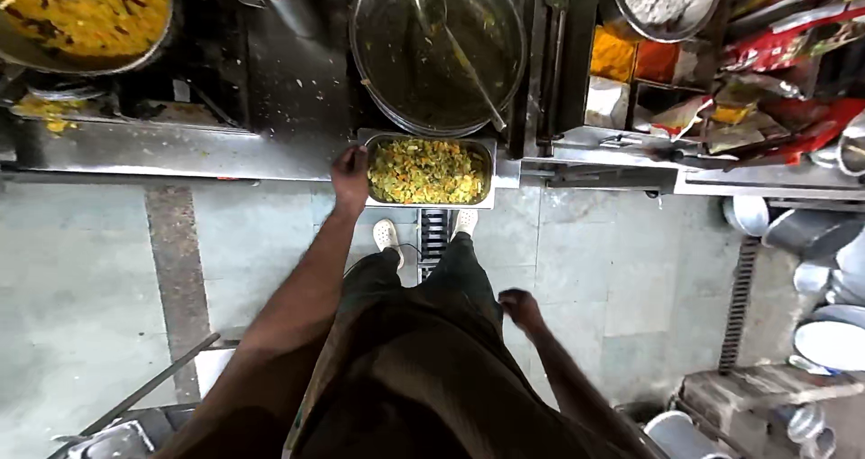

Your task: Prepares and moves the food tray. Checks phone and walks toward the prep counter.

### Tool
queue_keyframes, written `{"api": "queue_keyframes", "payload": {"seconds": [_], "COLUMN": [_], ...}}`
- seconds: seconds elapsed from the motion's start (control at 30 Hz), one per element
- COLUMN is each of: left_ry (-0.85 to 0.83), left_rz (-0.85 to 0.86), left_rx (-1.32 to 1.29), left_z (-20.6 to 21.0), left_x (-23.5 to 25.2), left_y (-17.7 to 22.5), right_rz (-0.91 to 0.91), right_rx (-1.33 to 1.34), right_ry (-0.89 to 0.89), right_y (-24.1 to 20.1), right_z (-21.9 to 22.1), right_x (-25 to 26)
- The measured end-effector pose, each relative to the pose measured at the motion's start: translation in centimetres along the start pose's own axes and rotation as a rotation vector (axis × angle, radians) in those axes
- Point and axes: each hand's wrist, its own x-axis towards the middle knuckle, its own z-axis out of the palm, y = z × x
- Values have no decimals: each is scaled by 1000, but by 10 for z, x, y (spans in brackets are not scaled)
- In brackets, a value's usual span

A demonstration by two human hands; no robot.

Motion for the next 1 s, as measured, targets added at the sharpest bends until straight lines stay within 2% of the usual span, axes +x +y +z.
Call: {"api": "queue_keyframes", "payload": {"seconds": [0.07, 0.17, 0.2, 0.23, 0.3, 0.33, 0.4, 0.5, 0.6, 0.67, 0.7, 0.77, 0.87, 0.93, 1.0], "left_ry": [2, 3, 3, -1, -5, -11, -13, -6, -30, -31, -26, -25, -41, -50, -54], "left_rz": [-3, -19, -21, -29, -41, -38, -22, -23, -22, -10, -7, -3, 7, -1, 3], "left_rx": [-2, -17, -9, 2, 20, 24, 25, 38, 39, 29, 20, 14, 29, 37, 49], "left_z": [0, 3, 4, 6, 8, 8, 8, 10, 9, 9, 10, 9, 9, 10, 12], "left_x": [1, -2, -1, -1, -2, -4, -3, -2, -4, -4, -4, -4, -5, -7, -7], "left_y": [-1, -1, 1, 4, 6, 6, 6, 4, 7, 12, 12, 8, 7, 8, 12], "right_rz": [33, -204, -265, -241, -65, -35, -40, -104, -208, -301, -284, -115, 23, -51, -213], "right_rx": [-14, 82, 81, 87, 29, -69, -310, -377, -118, 223, 433, 879, 1204, 1326, 1402], "right_ry": [-68, 128, 205, 277, 383, 434, 471, 486, 494, 498, 516, 605, 697, 683, 598], "right_y": [4, 2, 2, 0, -1, 9, 12, 0, 16, 41, 51, 56, 46, 34, 13], "right_z": [19, 31, 36, 42, 53, 62, 67, 52, 36, 32, 34, 30, -6, -34, -60], "right_x": [-54, -98, -96, -90, -70, -55, -32, -28, -69, -106, -124, -150, -158, -151, -139]}}
